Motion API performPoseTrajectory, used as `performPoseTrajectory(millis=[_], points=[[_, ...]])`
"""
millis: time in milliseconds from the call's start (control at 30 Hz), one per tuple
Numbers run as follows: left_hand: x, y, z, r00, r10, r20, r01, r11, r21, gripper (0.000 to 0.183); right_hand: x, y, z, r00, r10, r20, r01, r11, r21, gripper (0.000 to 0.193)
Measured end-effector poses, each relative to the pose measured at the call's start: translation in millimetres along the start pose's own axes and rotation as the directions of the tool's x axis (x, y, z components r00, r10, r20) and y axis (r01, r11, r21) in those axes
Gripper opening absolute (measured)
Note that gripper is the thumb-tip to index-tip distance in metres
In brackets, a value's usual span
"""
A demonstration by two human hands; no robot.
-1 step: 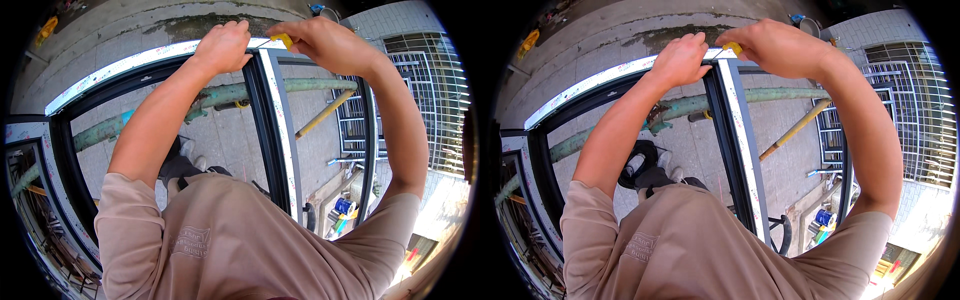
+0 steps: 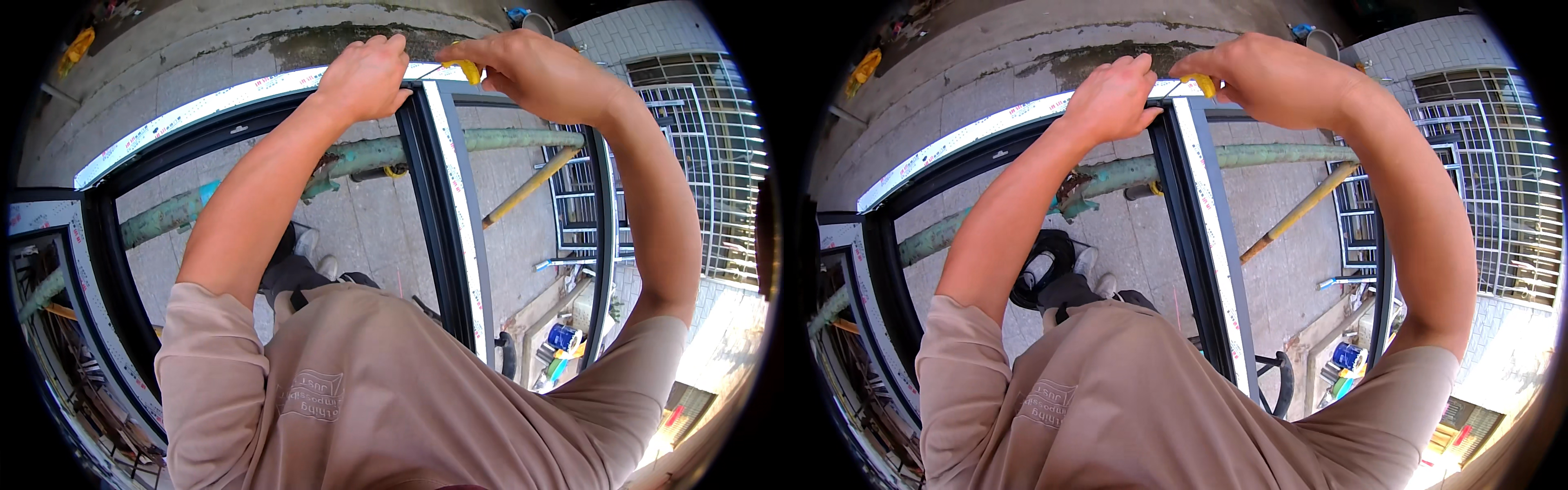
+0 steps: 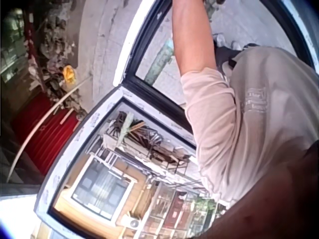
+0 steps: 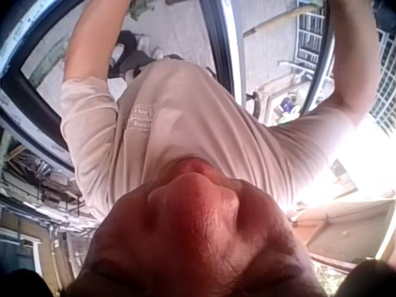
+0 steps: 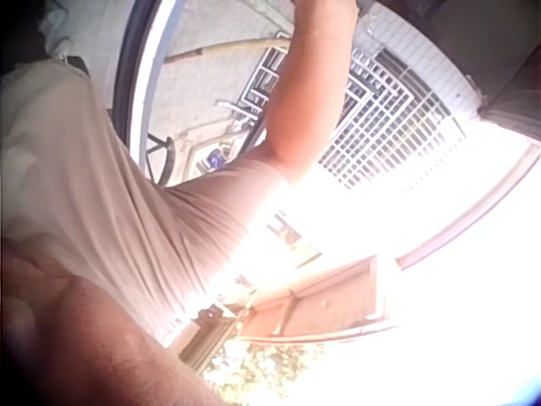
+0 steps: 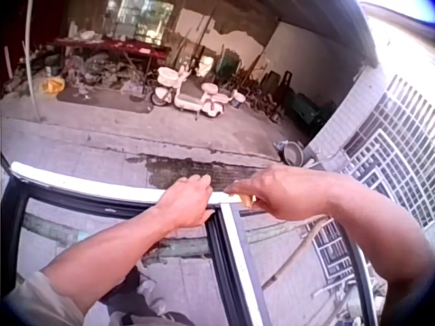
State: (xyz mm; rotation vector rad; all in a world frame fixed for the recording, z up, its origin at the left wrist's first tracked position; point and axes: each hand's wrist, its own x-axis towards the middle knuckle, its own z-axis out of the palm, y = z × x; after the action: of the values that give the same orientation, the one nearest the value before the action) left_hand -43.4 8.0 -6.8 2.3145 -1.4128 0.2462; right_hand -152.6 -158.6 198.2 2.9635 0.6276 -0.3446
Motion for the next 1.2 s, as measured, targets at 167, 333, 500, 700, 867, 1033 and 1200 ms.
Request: performPoseTrajectory(millis=[167,333,500,700,867,1033,1200], points=[[-2,-1,0,0.999,0.019,-0.032,-0.018,1.0,0.021,0.039,2,9,11,0.938,-0.274,-0.212,0.212,0.937,-0.276,0.033],[1,1,0,1.0,0.016,-0.004,-0.016,1.0,0.013,0.04,11,-14,27,0.957,0.149,-0.248,-0.206,0.954,-0.219,0.033],[2,-1,4,1.0,0.019,-0.016,-0.019,0.999,0.028,0.042,38,-2,49,0.8,0.457,-0.39,-0.451,0.885,0.112,0.041],[2,0,2,1.0,0.021,-0.022,-0.02,0.999,0.041,0.043,9,-4,12,0.995,0.045,-0.084,-0.045,0.999,0.004,0.049],[4,1,0,1.0,0.023,-0.001,-0.023,0.999,0.034,0.044,-1,6,11,0.972,-0.164,-0.168,0.094,0.927,-0.362,0.035],[3,1,0,1.0,0.004,0.007,-0.004,1.0,0.02,0.043,5,-5,23,0.97,0.049,-0.237,-0.135,0.922,-0.362,0.043],[5,4,-1,1.0,0.015,0.003,-0.015,0.999,0.032,0.042,24,-4,40,0.891,0.447,-0.079,-0.421,0.879,0.225,0.073]])
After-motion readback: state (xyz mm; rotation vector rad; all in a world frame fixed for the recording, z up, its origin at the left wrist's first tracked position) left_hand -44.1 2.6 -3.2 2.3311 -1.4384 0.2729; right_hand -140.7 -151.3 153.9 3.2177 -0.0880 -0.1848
